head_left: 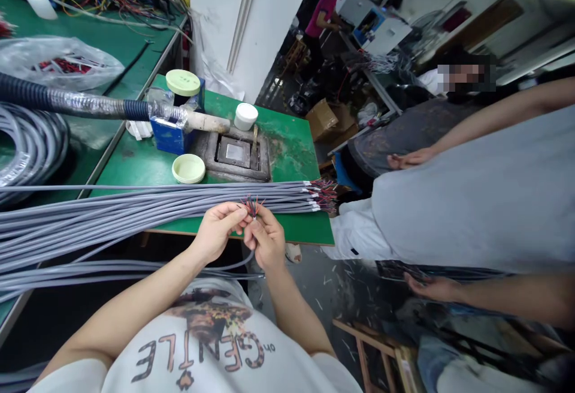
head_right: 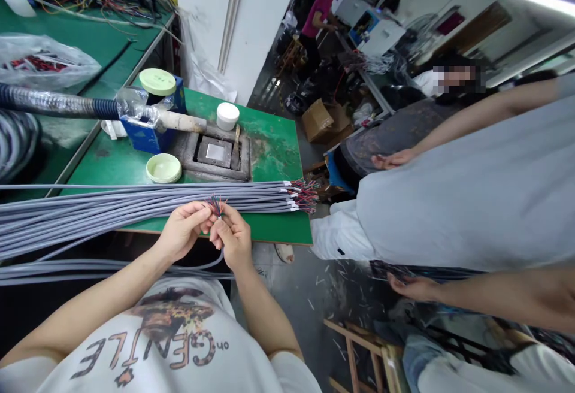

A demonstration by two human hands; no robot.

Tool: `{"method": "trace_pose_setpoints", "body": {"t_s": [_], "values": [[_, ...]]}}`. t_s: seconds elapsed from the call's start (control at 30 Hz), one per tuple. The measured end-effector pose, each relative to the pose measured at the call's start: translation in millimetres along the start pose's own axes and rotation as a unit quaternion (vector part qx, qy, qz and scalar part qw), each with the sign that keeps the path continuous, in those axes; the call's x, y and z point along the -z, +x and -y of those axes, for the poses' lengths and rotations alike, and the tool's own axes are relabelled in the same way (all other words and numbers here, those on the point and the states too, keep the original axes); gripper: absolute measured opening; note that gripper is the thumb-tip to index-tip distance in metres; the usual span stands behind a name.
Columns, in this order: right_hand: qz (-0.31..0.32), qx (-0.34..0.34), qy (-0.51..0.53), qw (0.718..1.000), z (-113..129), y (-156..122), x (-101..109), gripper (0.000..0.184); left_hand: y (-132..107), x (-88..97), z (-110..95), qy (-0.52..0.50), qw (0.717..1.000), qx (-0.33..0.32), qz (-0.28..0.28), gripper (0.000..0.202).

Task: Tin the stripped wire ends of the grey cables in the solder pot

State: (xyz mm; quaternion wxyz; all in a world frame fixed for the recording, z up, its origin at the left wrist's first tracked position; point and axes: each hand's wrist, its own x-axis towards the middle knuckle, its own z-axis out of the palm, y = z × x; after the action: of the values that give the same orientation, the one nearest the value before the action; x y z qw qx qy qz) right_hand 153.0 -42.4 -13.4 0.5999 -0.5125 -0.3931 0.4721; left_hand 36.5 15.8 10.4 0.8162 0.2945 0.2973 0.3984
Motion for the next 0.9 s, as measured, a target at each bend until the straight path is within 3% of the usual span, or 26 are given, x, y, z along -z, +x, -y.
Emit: {"method": "trace_pose_setpoints", "body": {"t_s": [0.13,0.37,0.43,0.7,0.9], "values": [[0.002,-0.006,0.026,1.000,3,1,-1,0.045,1,1.0,6,-0.001,1.000,-0.019,0.004,0.022],[0.017,-0.014,0.049,0.999,1,2,0,0.044,0,4.1,-2,0.140,0.975,-0.168,0.030,0.018],[0.024,-0.014,0.050,0.998,0,2,0,0.044,0,4.6,-2,0.149,0.971,-0.183,0.022,0.017],[0.020,-0.007,0.042,0.999,-2,1,-2,0.048,1,-1.6,9,-0.011,0.997,-0.068,-0.022,0.022],[0.038,-0.009,0.049,0.998,-4,2,0,0.046,4,-1.0,1,-0.016,0.999,-0.037,-0.004,0.024]]}}
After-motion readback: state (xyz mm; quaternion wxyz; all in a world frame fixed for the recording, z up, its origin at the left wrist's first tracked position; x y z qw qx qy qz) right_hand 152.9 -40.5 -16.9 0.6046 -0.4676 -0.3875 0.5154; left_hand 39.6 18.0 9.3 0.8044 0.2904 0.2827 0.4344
